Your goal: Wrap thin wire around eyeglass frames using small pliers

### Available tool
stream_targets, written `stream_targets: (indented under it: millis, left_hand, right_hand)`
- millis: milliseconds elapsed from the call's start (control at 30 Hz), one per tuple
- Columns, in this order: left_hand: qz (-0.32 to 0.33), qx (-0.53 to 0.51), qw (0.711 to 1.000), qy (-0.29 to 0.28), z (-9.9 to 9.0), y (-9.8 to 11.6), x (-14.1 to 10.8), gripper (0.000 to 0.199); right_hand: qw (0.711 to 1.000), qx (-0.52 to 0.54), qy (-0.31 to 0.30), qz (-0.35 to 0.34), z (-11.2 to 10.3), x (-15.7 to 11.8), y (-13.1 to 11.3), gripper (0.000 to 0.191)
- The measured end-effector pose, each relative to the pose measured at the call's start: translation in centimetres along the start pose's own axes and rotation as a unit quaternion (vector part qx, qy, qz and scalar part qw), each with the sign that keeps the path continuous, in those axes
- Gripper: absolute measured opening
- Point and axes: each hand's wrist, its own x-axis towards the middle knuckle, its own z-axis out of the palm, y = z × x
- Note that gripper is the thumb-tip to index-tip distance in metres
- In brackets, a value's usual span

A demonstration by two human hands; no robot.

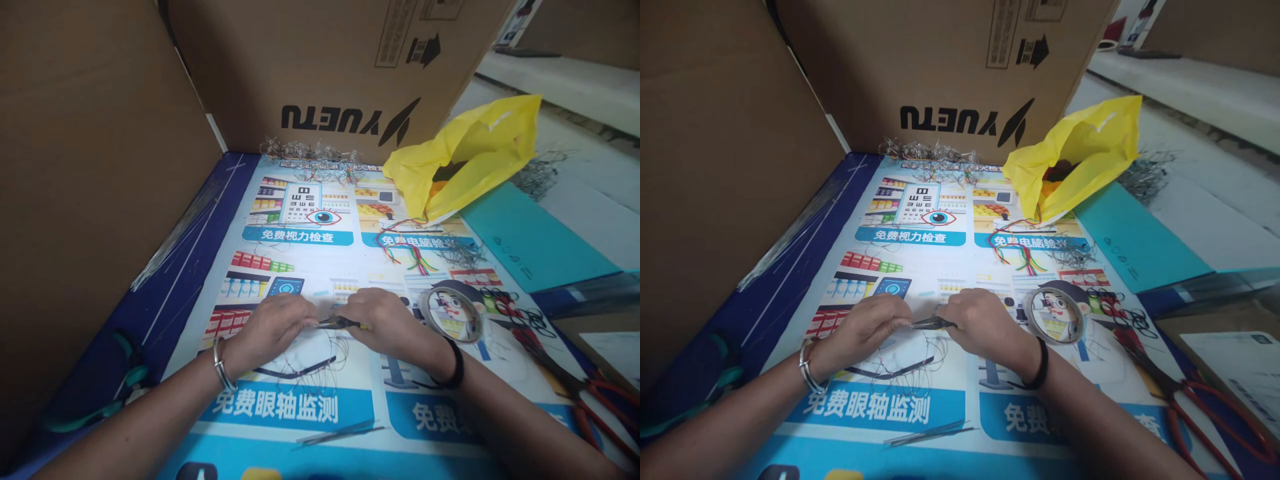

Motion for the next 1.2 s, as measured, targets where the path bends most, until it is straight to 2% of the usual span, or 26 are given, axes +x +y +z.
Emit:
stream_targets:
  millis: [233, 433, 733, 900, 1200]
  left_hand:
    - [0.017, 0.007, 1.0, 0.007, 0.1, -0.1, 0.0, 0.02]
    - [-0.013, 0.019, 1.0, -0.002, 0.1, -0.1, 0.0, 0.018]
    - [0.015, 0.023, 1.0, 0.002, 0.2, -0.1, 0.0, 0.018]
    - [0.003, 0.031, 1.0, -0.002, 0.1, 0.0, -0.1, 0.017]
    - [0.026, 0.056, 0.998, 0.007, 0.4, -0.2, -0.1, 0.016]
  right_hand:
    - [1.0, 0.002, -0.004, 0.007, 0.0, 0.0, 0.0, 0.019]
    - [0.999, -0.001, -0.009, 0.036, -0.3, -0.2, -0.2, 0.017]
    - [0.997, -0.046, -0.037, 0.044, -1.5, -0.4, -0.6, 0.012]
    - [0.996, -0.081, -0.032, 0.032, -1.8, -0.5, -0.9, 0.01]
    - [0.992, -0.122, -0.002, 0.015, -1.4, -0.5, -1.0, 0.012]
